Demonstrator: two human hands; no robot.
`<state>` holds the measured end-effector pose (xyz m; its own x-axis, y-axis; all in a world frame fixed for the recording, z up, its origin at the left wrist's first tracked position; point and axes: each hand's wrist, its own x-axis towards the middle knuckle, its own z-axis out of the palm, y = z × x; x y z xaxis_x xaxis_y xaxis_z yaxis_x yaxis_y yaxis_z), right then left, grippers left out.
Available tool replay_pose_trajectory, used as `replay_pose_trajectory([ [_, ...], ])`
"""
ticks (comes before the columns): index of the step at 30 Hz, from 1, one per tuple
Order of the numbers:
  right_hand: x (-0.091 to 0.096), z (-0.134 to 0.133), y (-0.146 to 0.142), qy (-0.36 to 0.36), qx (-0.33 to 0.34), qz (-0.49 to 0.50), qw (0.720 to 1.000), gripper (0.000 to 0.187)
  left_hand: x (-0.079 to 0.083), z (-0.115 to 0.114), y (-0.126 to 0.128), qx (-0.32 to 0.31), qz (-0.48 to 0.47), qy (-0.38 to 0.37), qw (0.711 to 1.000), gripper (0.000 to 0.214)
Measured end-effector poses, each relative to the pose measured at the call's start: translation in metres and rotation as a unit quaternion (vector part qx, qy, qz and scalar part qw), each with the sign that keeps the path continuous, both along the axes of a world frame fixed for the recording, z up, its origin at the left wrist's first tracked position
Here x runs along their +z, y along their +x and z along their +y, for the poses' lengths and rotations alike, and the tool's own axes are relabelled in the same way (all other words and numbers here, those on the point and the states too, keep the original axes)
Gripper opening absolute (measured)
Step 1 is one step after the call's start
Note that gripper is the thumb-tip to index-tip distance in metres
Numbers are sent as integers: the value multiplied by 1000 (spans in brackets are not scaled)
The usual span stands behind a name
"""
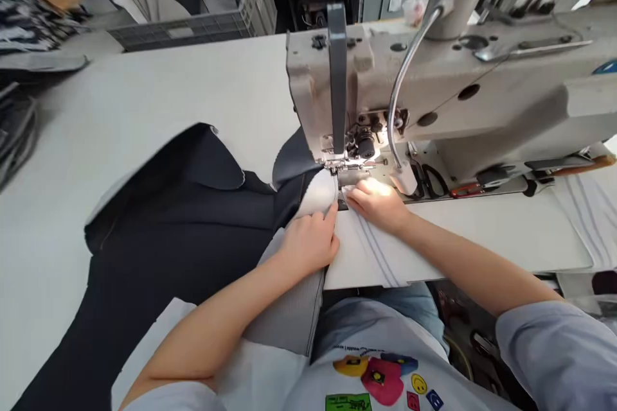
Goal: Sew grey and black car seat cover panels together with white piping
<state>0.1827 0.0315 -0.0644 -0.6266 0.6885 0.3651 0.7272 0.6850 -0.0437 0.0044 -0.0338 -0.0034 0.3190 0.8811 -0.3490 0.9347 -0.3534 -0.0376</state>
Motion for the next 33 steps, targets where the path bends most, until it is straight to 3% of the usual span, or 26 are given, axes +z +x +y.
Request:
replay_pose_trajectory([
  [4, -1, 2, 6, -52, 27, -7, 998, 29, 5, 3, 1, 1, 24, -31, 999, 65],
  [6, 2, 1, 10, -62, 25, -3, 998, 38, 9, 5, -3, 2, 12, -50, 999, 66],
  [12, 7, 5, 10, -126, 39, -11, 991, 39, 14, 16, -30, 22, -198, -146, 969, 69],
  [19, 3, 7, -4, -144, 30, 8, 989, 68, 14, 21, -46, 106, -328, -181, 921, 72],
  [24, 0, 11, -12, -151, 34, 0, 988, 71, 17, 17, -30, 93, -258, -179, 945, 74],
  [29, -4, 14, -3, -145, 75, 25, 986, 72, 17, 18, 1, 48, -95, -171, 979, 74],
  [33, -7, 16, 13, -125, 59, 70, 988, 42, 17, 19, 11, 32, -29, -172, 984, 72],
])
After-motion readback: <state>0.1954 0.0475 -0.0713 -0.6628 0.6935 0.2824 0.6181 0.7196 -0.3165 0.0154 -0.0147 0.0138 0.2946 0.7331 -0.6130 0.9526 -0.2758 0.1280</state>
